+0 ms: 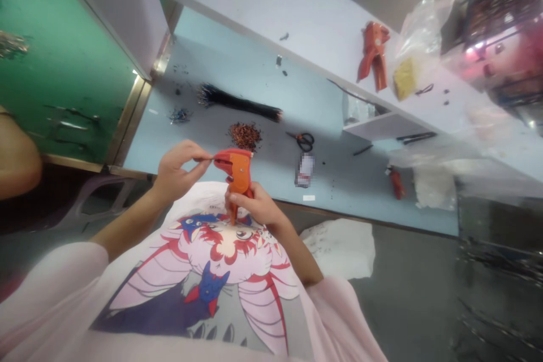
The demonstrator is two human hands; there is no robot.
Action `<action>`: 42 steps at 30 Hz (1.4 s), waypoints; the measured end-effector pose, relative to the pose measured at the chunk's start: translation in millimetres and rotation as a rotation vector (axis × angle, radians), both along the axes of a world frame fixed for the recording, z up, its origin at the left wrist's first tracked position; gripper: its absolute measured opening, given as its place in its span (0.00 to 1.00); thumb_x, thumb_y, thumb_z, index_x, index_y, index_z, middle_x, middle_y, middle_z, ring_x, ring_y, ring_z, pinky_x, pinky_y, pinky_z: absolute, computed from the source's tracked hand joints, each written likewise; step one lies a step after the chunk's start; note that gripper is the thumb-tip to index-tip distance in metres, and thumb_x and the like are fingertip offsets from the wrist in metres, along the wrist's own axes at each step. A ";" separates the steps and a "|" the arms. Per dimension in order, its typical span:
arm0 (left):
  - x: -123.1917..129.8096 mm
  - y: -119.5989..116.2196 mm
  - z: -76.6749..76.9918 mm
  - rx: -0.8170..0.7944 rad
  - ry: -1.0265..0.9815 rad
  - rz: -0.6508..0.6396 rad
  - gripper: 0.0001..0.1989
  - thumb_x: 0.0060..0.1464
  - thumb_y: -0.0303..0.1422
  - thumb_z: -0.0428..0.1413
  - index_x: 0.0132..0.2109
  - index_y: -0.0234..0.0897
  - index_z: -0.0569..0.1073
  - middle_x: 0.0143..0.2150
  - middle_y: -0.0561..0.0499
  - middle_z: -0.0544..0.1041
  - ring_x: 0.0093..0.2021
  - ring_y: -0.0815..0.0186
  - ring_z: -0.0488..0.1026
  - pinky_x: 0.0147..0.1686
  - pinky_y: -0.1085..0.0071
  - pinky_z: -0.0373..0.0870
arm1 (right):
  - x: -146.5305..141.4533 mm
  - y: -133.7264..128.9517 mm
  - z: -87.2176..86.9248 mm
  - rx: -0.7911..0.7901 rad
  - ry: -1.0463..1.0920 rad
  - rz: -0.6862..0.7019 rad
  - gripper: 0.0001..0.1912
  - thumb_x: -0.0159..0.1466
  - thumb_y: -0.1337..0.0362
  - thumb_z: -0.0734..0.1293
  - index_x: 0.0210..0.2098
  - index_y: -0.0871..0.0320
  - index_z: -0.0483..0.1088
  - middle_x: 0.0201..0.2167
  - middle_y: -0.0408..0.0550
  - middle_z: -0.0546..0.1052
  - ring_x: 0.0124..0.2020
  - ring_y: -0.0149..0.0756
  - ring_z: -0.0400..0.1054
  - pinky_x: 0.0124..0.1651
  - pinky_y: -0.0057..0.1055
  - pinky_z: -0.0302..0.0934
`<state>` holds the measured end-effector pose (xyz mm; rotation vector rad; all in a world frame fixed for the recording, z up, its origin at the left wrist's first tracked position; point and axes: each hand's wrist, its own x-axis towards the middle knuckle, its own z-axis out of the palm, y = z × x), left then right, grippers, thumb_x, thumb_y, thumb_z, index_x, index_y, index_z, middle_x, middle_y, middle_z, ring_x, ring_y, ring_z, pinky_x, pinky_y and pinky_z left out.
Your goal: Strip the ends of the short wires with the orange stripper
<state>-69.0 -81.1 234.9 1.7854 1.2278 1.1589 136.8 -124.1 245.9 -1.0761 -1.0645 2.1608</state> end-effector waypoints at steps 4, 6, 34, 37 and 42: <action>-1.2 -1.0 2.1 0.020 0.000 0.025 0.04 0.52 0.29 0.55 0.34 0.38 0.74 0.30 0.51 0.74 0.33 0.67 0.68 0.37 0.69 0.64 | -3.2 -0.1 -0.8 -0.008 -0.033 -0.019 0.12 0.60 0.56 0.66 0.32 0.61 0.66 0.21 0.43 0.72 0.22 0.31 0.66 0.28 0.30 0.64; -2.3 -1.3 1.7 0.011 0.012 0.054 0.04 0.52 0.29 0.55 0.36 0.39 0.74 0.30 0.51 0.74 0.33 0.67 0.69 0.37 0.69 0.64 | -4.1 -0.1 -2.4 -0.008 -0.033 -0.026 0.13 0.61 0.55 0.65 0.30 0.60 0.66 0.19 0.43 0.71 0.20 0.30 0.65 0.27 0.29 0.63; -4.1 -1.5 -10.3 -0.069 0.008 0.095 0.06 0.53 0.34 0.56 0.34 0.42 0.78 0.33 0.52 0.79 0.35 0.65 0.72 0.40 0.68 0.66 | 12.3 2.5 -5.9 -0.239 0.046 -0.188 0.15 0.55 0.58 0.70 0.37 0.60 0.67 0.28 0.45 0.70 0.29 0.34 0.68 0.32 0.33 0.66; -1.8 -1.7 -9.0 -0.046 -0.009 0.093 0.05 0.53 0.33 0.56 0.35 0.42 0.78 0.33 0.52 0.79 0.35 0.66 0.72 0.40 0.68 0.66 | 9.8 -1.7 -0.4 -0.207 0.033 -0.148 0.14 0.56 0.58 0.69 0.37 0.60 0.67 0.29 0.46 0.70 0.30 0.34 0.68 0.33 0.32 0.67; 0.2 -2.0 -7.9 -0.019 -0.019 0.072 0.05 0.52 0.32 0.57 0.35 0.42 0.78 0.32 0.52 0.79 0.35 0.66 0.72 0.39 0.69 0.65 | 5.7 -3.2 5.5 -0.146 0.013 -0.090 0.15 0.56 0.58 0.70 0.37 0.61 0.67 0.28 0.46 0.72 0.29 0.34 0.69 0.32 0.32 0.66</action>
